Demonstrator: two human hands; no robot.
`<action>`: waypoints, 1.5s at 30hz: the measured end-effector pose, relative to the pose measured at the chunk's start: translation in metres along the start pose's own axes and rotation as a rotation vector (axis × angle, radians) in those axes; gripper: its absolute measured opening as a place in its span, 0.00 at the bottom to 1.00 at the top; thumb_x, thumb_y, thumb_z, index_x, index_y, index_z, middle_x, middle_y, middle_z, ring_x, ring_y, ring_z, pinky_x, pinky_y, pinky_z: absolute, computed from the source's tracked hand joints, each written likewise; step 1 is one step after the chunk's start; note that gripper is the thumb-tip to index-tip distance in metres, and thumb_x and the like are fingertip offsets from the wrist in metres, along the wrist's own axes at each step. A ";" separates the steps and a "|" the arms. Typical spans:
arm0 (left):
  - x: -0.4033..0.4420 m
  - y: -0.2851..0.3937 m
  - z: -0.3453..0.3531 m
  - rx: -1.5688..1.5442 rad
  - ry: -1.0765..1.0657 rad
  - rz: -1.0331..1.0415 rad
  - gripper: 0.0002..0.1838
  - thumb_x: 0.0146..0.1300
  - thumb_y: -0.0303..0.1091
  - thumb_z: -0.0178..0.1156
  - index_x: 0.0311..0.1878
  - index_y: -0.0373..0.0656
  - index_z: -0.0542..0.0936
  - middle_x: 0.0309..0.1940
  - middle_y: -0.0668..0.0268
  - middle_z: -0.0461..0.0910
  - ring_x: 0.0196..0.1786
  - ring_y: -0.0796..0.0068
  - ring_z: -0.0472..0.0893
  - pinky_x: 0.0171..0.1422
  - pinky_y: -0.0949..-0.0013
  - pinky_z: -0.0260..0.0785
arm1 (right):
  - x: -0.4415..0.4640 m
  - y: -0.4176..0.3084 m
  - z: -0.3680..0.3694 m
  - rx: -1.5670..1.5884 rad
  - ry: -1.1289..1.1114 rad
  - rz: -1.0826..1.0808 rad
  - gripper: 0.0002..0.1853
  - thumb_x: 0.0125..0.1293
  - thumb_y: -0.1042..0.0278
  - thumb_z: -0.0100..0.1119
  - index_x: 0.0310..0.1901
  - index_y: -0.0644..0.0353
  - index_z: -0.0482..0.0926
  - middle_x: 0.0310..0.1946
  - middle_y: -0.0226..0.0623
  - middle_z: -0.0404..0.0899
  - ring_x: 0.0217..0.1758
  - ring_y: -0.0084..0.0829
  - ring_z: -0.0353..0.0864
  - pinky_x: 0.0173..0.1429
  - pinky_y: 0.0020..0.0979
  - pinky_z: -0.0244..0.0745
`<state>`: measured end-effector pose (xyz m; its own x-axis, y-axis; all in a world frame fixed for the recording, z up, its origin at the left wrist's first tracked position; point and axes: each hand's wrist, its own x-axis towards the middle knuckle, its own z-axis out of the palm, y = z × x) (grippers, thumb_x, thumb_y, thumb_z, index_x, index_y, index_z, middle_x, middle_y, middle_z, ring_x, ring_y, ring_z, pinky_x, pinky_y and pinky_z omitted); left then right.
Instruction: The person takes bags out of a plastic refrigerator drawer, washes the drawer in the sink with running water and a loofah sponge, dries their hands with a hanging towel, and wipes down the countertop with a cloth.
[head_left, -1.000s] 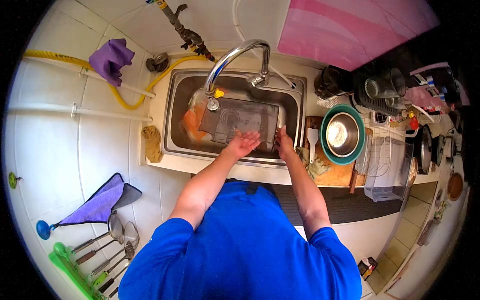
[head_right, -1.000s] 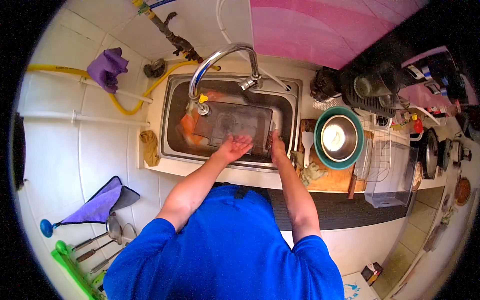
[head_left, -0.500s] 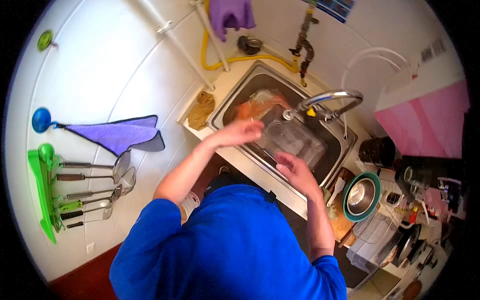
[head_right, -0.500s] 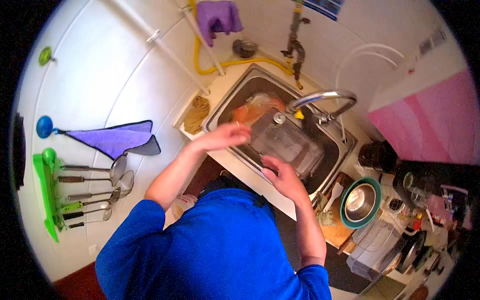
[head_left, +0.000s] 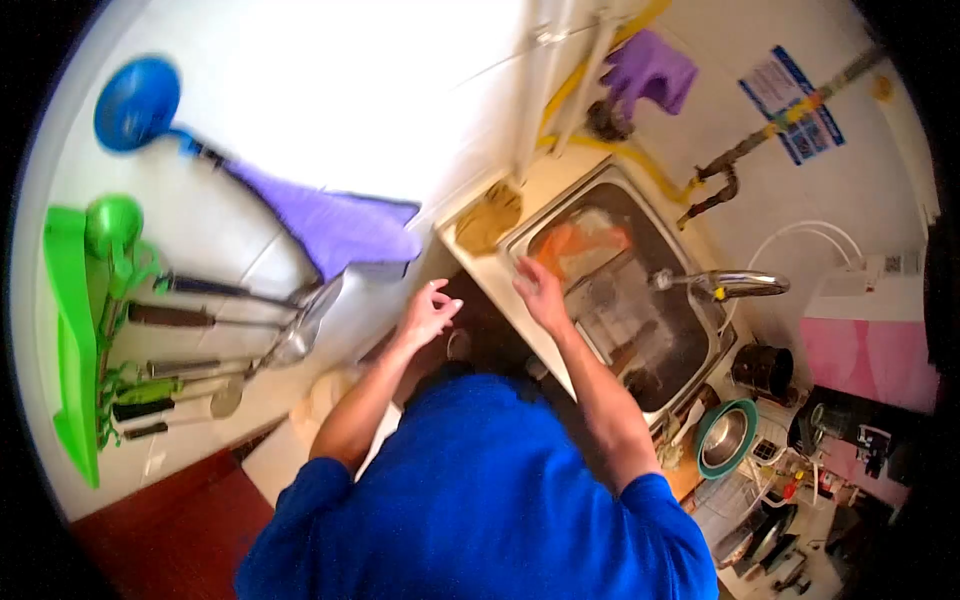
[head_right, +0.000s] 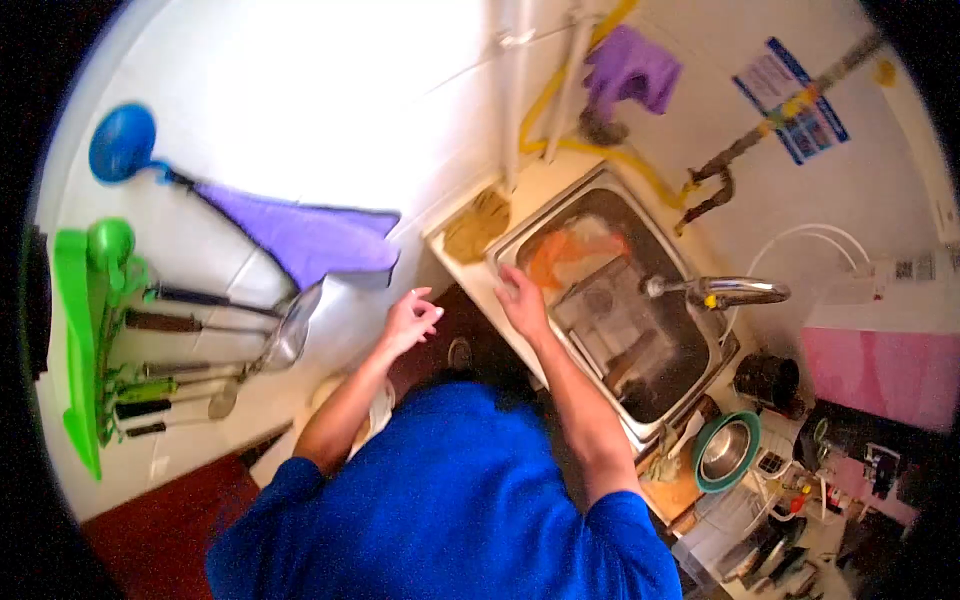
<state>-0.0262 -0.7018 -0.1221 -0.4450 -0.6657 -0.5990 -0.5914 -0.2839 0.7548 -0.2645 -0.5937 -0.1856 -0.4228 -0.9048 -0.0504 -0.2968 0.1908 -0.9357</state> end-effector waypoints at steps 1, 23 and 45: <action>-0.010 -0.041 -0.015 0.172 0.040 0.089 0.27 0.63 0.42 0.68 0.61 0.35 0.77 0.49 0.54 0.85 0.44 0.64 0.86 0.52 0.61 0.79 | -0.006 -0.020 0.016 0.097 -0.081 0.035 0.23 0.67 0.71 0.63 0.63 0.64 0.75 0.55 0.44 0.83 0.59 0.35 0.81 0.65 0.36 0.74; -0.051 0.100 0.011 -1.465 -0.453 0.290 0.28 0.75 0.54 0.43 0.67 0.44 0.72 0.66 0.61 0.75 0.68 0.63 0.72 0.76 0.56 0.62 | 0.015 -0.227 0.029 1.315 -0.315 0.469 0.37 0.74 0.33 0.45 0.66 0.61 0.71 0.61 0.46 0.78 0.63 0.42 0.78 0.71 0.44 0.69; -0.091 0.069 -0.001 -1.433 -0.928 0.088 0.36 0.69 0.73 0.41 0.50 0.47 0.78 0.25 0.69 0.76 0.21 0.72 0.74 0.19 0.68 0.68 | -0.002 -0.213 0.030 0.752 -0.372 -0.115 0.21 0.72 0.59 0.63 0.60 0.57 0.71 0.51 0.30 0.76 0.55 0.23 0.73 0.63 0.29 0.70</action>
<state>-0.0261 -0.6611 -0.0151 -0.9593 -0.2650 -0.0971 0.2556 -0.9617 0.0994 -0.1741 -0.6440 0.0036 -0.0767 -0.9945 0.0711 0.3839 -0.0953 -0.9185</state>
